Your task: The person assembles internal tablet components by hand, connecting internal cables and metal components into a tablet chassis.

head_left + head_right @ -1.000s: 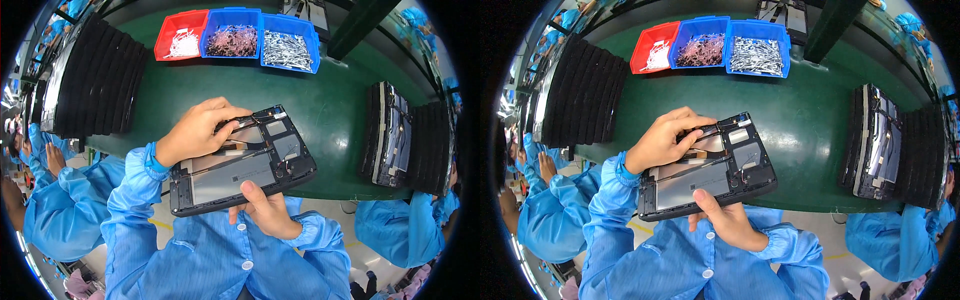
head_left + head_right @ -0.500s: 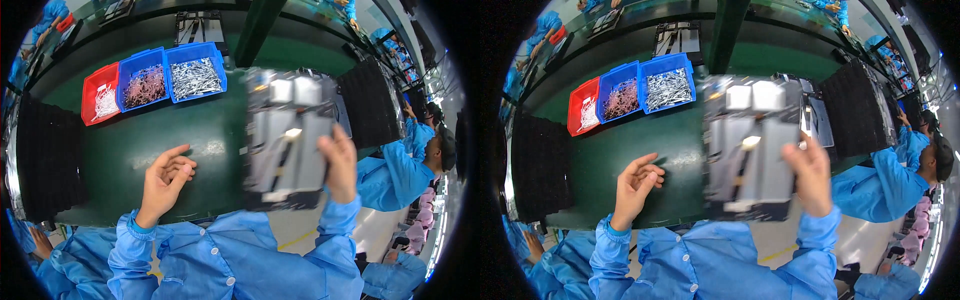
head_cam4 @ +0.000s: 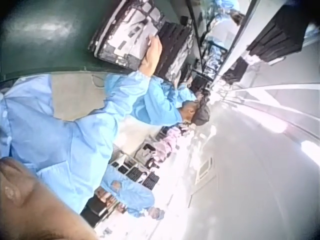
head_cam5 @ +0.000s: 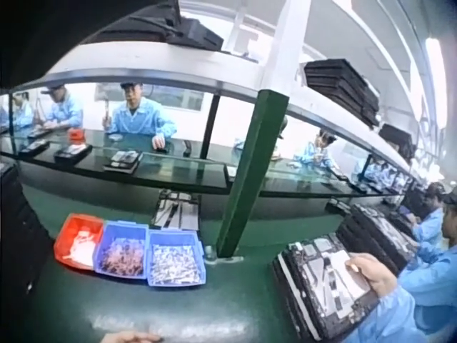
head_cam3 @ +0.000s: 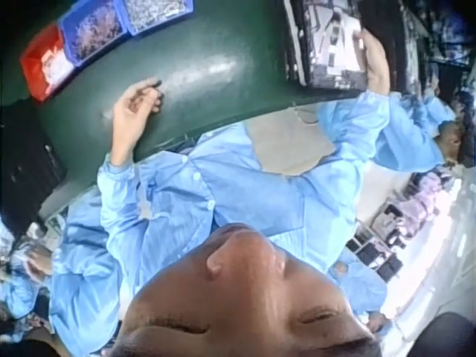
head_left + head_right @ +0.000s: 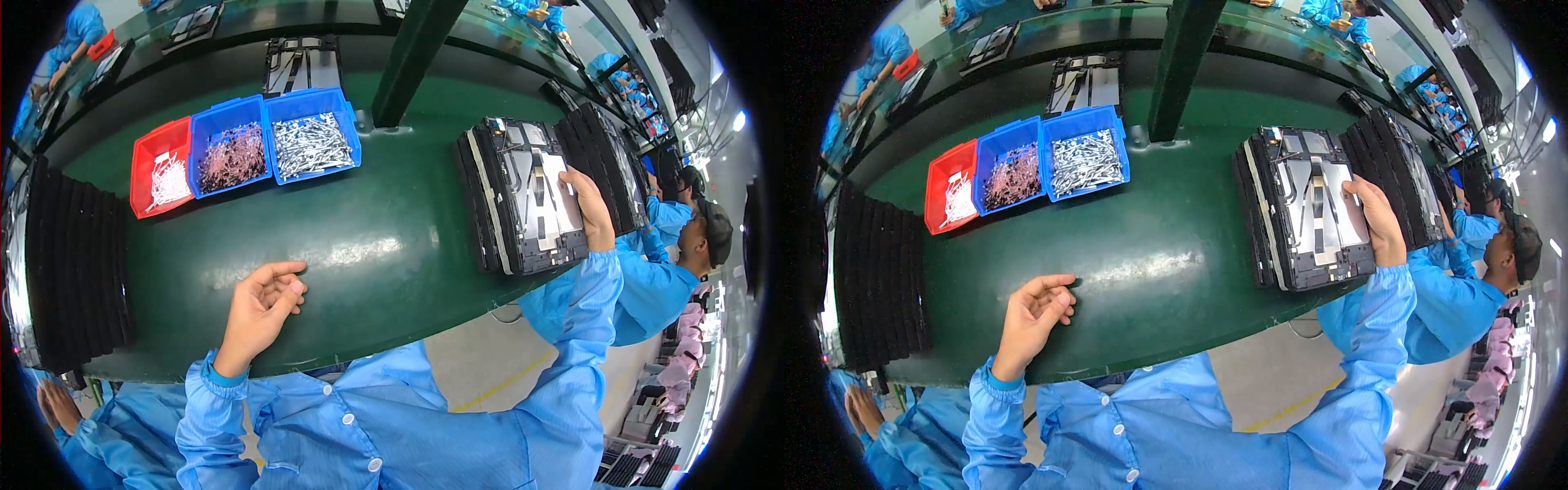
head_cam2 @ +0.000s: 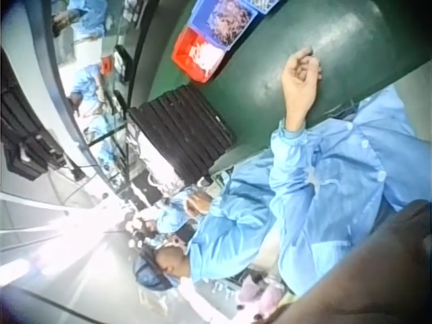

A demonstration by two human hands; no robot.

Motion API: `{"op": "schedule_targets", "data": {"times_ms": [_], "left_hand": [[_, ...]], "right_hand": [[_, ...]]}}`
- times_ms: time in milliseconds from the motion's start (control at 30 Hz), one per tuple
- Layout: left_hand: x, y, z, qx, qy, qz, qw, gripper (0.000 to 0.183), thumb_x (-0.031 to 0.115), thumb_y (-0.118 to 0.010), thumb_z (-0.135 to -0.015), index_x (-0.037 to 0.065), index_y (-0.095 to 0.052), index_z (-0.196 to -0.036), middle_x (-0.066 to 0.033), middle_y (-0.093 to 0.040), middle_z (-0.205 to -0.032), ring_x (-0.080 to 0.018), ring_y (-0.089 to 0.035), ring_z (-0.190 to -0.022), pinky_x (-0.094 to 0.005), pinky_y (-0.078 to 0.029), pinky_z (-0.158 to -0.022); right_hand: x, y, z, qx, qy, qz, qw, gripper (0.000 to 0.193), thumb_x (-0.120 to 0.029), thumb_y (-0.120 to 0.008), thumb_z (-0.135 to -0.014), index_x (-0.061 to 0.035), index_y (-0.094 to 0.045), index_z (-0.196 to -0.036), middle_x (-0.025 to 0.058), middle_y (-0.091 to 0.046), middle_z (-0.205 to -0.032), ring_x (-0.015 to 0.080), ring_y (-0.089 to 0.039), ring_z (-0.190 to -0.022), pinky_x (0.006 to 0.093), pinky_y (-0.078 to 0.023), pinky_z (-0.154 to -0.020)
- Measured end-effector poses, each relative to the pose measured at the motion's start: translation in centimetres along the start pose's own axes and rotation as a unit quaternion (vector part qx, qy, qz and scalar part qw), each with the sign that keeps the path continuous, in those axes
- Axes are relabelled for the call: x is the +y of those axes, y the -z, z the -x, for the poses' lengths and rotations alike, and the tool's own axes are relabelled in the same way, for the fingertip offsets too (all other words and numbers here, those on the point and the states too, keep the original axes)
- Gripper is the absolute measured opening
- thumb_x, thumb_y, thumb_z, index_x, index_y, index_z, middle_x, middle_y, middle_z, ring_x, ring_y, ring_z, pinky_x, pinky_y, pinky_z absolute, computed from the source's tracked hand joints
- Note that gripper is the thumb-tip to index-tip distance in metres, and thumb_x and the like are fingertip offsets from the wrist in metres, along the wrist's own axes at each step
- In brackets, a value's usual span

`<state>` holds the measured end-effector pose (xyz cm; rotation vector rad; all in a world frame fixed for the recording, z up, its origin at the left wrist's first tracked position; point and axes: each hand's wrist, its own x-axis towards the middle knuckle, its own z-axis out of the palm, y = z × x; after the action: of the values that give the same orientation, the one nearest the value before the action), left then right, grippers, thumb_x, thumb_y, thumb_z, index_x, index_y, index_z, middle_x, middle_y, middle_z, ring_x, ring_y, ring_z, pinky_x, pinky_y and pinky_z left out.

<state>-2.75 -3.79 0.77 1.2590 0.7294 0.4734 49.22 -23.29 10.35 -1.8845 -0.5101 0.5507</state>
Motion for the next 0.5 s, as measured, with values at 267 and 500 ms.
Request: {"op": "schedule_targets", "data": {"times_ms": [267, 500], "left_hand": [[0.0, 0.3, 0.5, 0.002, 0.007, -0.017, 1.0, 0.03, 0.011, -0.066, -0.097, -0.003, -0.063, -0.123, -0.0032, -0.066, -0.098, -0.0082, -0.063, -0.084, -0.0229, -0.054, -0.072], [0.1, -0.3, 0.5, -0.002, -0.004, -0.028, 1.0, 0.027, 0.012, -0.066, -0.097, 0.0, -0.065, -0.12, -0.0037, -0.066, -0.096, -0.0067, -0.062, -0.08, -0.0223, -0.053, -0.071]], "right_hand": [[-1.3, -2.5, 1.8, -0.016, 0.096, 0.196, 0.976, 0.029, -0.018, -0.058, -0.097, 0.0059, -0.065, -0.112, 0.0024, -0.066, -0.082, 0.0097, -0.062, -0.077, 0.0227, -0.05, -0.071], [-7.9, -11.2, 8.2, -0.011, 0.411, 0.243, 0.879, 0.034, -0.009, -0.07, -0.089, 0.0063, -0.064, -0.119, 0.0147, -0.066, -0.097, 0.0191, -0.067, -0.082, 0.0326, -0.055, -0.075]]}}
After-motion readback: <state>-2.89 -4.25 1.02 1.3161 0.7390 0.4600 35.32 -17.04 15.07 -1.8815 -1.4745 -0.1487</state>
